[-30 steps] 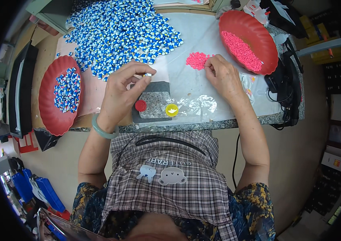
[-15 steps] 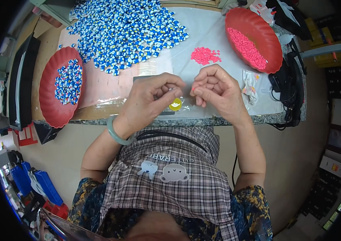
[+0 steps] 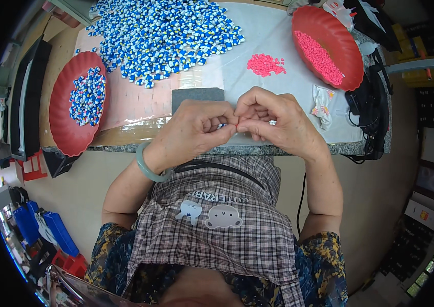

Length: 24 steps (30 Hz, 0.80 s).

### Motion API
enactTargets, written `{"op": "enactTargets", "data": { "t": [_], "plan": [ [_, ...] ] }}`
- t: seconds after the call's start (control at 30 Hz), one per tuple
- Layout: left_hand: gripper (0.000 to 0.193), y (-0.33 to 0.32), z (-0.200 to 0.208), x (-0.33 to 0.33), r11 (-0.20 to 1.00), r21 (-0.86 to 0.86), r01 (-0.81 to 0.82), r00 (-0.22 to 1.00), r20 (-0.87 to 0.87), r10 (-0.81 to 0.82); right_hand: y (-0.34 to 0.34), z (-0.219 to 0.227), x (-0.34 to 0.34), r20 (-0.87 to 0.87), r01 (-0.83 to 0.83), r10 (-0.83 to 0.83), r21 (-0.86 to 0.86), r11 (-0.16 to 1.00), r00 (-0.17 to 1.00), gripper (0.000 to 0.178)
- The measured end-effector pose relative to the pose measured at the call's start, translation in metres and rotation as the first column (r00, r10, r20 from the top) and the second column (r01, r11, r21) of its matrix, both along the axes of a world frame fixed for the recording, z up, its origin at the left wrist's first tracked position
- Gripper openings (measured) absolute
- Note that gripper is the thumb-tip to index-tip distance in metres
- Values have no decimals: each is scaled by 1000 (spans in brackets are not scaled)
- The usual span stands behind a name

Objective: Assembling small blue, white, and pink plastic toy components by hand onto a yellow base.

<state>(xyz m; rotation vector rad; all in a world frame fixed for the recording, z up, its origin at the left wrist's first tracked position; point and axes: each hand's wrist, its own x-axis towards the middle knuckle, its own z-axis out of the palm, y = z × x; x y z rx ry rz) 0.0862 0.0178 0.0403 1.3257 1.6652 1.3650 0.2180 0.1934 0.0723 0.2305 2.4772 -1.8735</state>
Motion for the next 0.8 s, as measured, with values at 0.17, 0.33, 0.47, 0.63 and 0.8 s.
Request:
{"op": "enactTargets", "data": {
  "t": [0.17,0.33,0.47,0.63,0.8],
  "plan": [
    [5,-2,-13,-5,998,5,56,820,571,-49,-10,-8,4,-174,109,-97,59,992,980,9],
    [5,-5,-9,-8,996,-13,93,776,628,-65,-21,-14,5,-326,200,-126,206,958,937,6],
    [6,-6,-10,-7,996,-3,94,775,627,-71,-24,-15,3,-378,220,-103,282,934,920,10],
    [7,-7,-14,-5,997,-12,80,803,593,-57,-28,-12,1,-414,246,-48,440,864,909,12],
    [9,-12,-5,-9,996,-63,56,775,632,-3,-26,-15,2,-382,261,-115,356,897,917,11]
  ]
}}
